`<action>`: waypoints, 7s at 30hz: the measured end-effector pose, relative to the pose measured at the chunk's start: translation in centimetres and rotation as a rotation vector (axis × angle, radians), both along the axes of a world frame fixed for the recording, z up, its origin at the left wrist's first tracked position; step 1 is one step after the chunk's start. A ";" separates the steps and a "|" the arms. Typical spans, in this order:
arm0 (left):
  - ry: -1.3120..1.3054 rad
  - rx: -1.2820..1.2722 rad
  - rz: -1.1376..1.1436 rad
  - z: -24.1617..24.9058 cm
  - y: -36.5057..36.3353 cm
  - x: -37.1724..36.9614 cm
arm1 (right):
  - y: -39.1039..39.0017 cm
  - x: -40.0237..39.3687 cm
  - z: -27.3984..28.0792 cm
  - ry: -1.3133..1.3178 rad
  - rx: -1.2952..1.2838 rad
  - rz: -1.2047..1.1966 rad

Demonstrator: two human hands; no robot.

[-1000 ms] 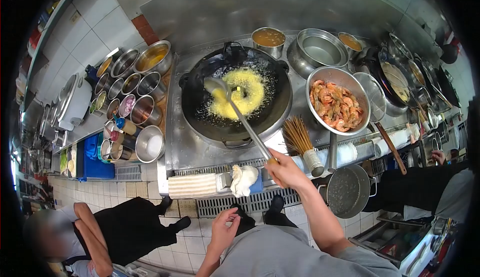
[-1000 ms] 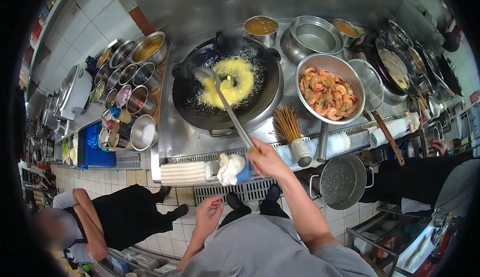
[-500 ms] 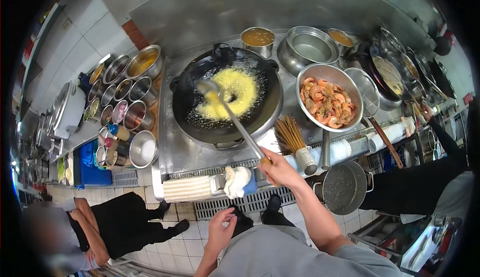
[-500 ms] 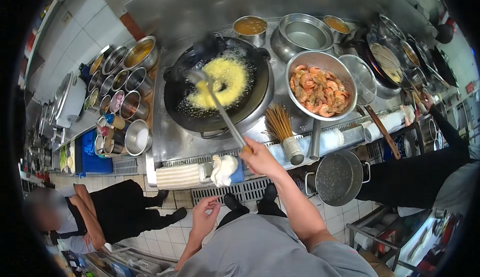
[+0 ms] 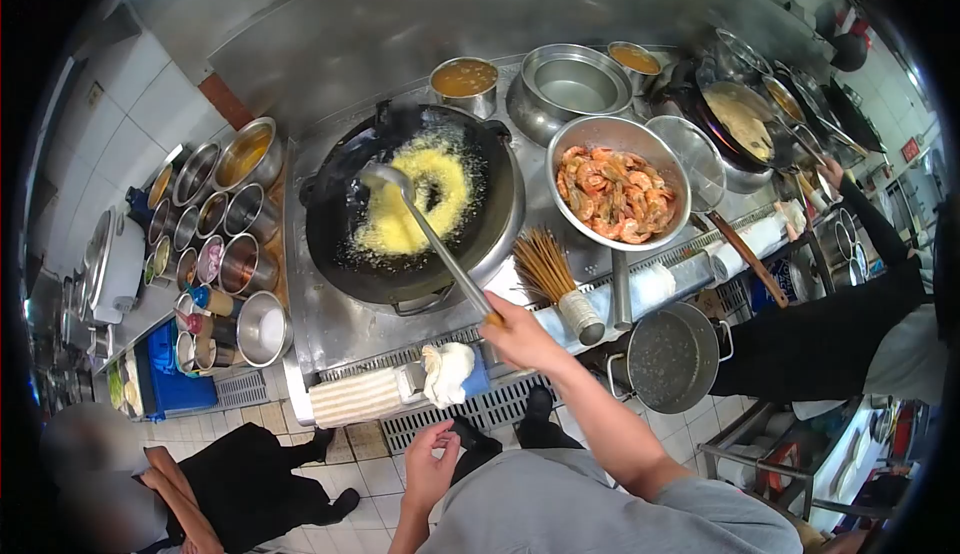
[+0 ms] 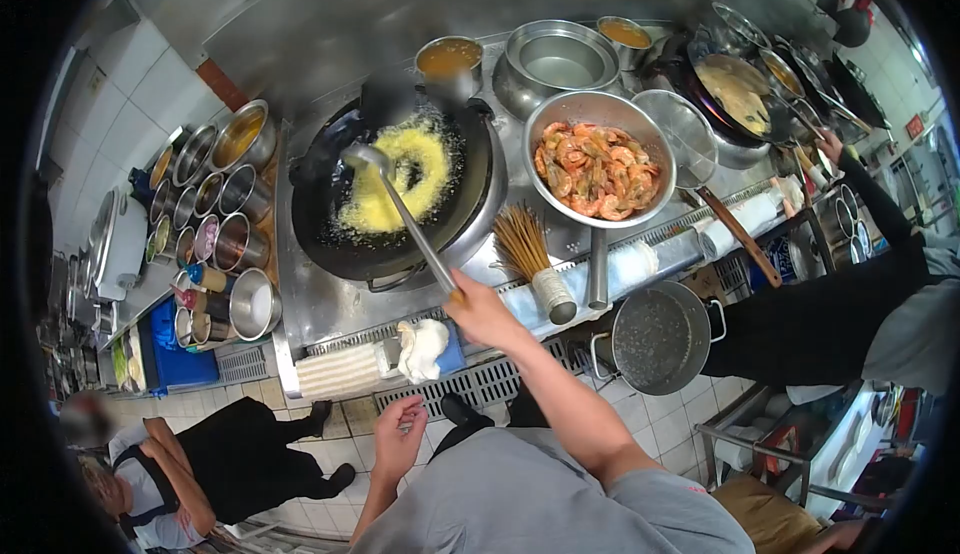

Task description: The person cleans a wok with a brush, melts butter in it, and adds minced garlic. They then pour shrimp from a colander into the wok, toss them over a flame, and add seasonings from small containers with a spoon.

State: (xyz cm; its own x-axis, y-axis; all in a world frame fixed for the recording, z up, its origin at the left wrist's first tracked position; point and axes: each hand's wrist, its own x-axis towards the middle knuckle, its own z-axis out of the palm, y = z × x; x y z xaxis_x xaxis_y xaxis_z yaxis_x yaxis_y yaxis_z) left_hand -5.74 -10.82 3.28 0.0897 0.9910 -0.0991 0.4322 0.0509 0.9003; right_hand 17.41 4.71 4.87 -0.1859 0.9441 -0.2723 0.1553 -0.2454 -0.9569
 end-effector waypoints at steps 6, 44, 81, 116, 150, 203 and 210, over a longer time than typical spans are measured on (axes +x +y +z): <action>-0.042 -0.019 0.141 0.1 -1.1 -1.9 | -2.6 7.6 6.0 0.001 -0.303 -0.013; -0.026 -0.047 0.032 0.4 1.4 0.3 | 3.1 3.6 1.0 -0.033 -0.096 -0.019; -0.023 -0.088 -0.050 1.8 3.7 2.0 | 1.2 2.4 0.4 -0.065 -0.010 0.124; -0.032 -0.018 -0.044 1.6 3.3 2.0 | -2.1 5.5 4.2 -0.170 -0.022 0.200; -0.739 -0.395 0.384 -4.0 28.7 36.5 | -19.7 23.2 6.5 0.253 -0.021 -0.819; 1.213 0.811 0.198 26.6 39.1 -0.8 | -9.8 14.9 5.2 0.018 -0.055 -0.210; 1.085 0.821 0.284 26.9 35.0 -1.6 | -3.6 11.6 2.2 0.003 0.076 -0.093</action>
State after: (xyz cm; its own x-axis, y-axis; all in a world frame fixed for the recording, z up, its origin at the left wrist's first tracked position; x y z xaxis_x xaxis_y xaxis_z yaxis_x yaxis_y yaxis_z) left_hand -7.38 24.14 30.15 0.1315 0.7702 0.6241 0.9909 -0.1205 -0.0601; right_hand 28.99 1.16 7.06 -0.0974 0.9751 -0.1991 0.1324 -0.1856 -0.9737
